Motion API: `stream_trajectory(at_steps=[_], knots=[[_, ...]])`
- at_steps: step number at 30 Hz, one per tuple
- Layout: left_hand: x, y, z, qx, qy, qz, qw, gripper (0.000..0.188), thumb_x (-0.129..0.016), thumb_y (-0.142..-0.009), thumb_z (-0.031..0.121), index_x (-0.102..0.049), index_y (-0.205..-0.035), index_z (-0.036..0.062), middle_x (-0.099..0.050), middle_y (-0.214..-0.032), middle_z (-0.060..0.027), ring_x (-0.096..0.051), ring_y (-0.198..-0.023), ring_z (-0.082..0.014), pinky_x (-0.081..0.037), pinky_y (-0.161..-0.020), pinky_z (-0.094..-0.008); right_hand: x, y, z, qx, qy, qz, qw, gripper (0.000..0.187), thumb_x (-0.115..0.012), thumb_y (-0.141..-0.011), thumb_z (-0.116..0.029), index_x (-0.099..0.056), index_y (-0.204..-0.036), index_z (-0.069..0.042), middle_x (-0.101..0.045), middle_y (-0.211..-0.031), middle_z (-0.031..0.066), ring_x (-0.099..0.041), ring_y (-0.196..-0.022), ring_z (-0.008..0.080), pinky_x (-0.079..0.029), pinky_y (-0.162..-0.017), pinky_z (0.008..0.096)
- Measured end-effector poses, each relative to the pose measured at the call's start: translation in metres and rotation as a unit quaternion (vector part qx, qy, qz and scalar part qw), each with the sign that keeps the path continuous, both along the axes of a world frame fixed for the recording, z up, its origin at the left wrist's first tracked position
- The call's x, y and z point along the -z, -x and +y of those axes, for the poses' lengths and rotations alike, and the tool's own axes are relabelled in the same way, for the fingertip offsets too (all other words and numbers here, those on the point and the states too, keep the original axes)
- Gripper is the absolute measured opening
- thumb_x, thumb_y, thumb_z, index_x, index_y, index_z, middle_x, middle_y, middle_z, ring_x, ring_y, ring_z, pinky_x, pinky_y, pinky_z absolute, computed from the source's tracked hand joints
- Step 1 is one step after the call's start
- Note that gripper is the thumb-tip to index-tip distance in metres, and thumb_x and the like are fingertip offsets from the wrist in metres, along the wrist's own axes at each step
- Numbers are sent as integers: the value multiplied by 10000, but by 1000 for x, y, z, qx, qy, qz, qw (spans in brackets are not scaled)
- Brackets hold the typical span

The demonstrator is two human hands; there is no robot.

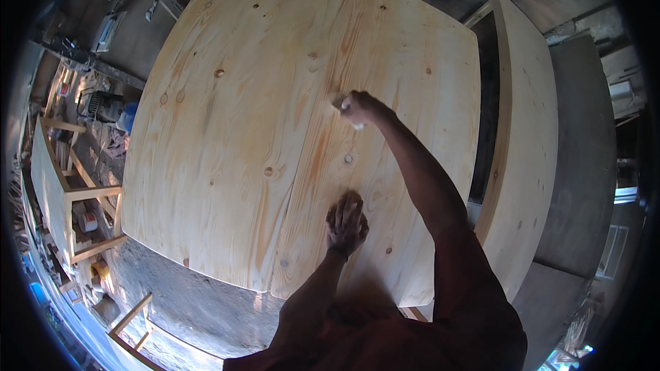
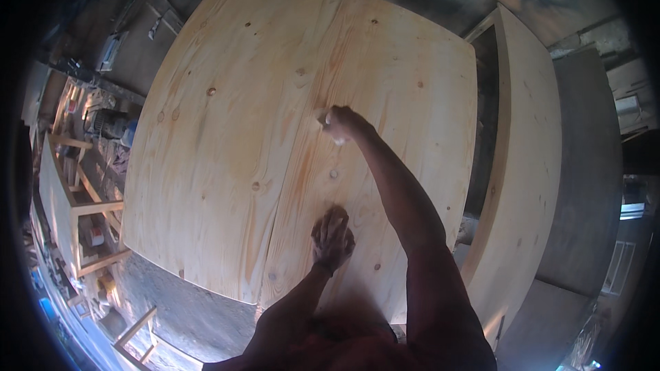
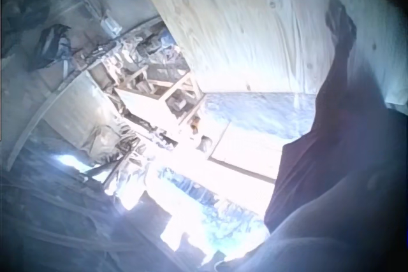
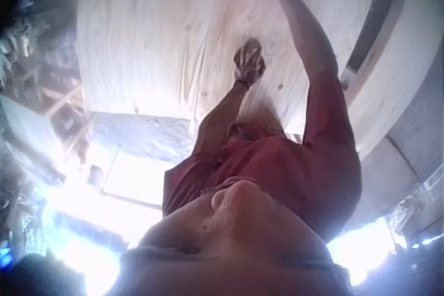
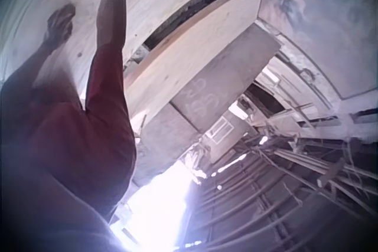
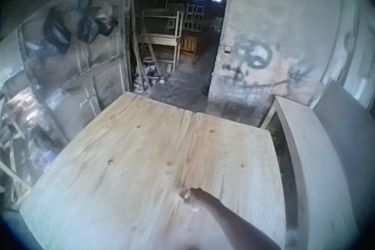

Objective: The person pours liquid from a bucket into a container, stirs it with a brush, and applies the sealant to wood panels on a workbench.

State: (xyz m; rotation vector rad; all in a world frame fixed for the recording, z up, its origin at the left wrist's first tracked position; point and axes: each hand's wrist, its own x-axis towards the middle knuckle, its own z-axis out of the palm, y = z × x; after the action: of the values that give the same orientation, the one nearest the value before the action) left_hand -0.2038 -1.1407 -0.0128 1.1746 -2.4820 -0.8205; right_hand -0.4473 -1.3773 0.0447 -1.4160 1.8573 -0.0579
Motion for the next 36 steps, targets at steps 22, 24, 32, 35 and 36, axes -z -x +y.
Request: stream_trajectory(at_steps=[22, 24, 32, 35, 36], knots=[[5, -1, 1, 6, 7, -57, 998, 692, -639, -766, 304, -422, -1417, 217, -306, -1535, -118, -292, -1412, -319, -234, -1090, -562, 65, 128, 28, 121, 132, 133, 975, 265, -602, -820, -240, -643, -898, 10, -661, -828, 257, -668, -822, 407, -543, -744, 466], [9, 0, 1, 0, 15, -52, 999, 685, -635, -768, 311, -427, -1415, 224, -304, -1536, -115, -291, -1412, -321, -233, -1088, -567, 40, 139, 25, 44, 90, 117, 988, 273, -615, -807, -251, -662, -884, 6, -673, -845, 251, -680, -826, 391, -550, -752, 451], [11, 1, 2, 8, 21, -50, 998, 671, -626, -776, 318, -434, -1413, 229, -312, -1531, -110, -307, -1407, -303, -258, -1073, -563, 27, 186, -2, 212, 70, 52, 973, 270, -635, -787, -281, -695, -859, -28, -682, -717, 140, -685, -651, 226, -557, -629, 361], [16, 0, 4, 2, 34, -54, 998, 668, -628, -779, 330, -436, -1411, 228, -309, -1532, -108, -310, -1406, -305, -265, -1068, -564, 37, 169, 0, 173, 34, 11, 984, 228, -642, -782, -239, -679, -814, -16, -645, -673, 109, -643, -609, 169, -550, -567, 334], [20, -1, 4, -7, 41, -54, 998, 666, -627, -782, 334, -438, -1411, 227, -307, -1532, -107, -308, -1408, -304, -264, -1070, -564, 18, 168, -8, 142, -32, -21, 989, 220, -644, -783, -229, -673, -803, -12, -639, -673, 101, -636, -608, 168, -549, -557, 336]])
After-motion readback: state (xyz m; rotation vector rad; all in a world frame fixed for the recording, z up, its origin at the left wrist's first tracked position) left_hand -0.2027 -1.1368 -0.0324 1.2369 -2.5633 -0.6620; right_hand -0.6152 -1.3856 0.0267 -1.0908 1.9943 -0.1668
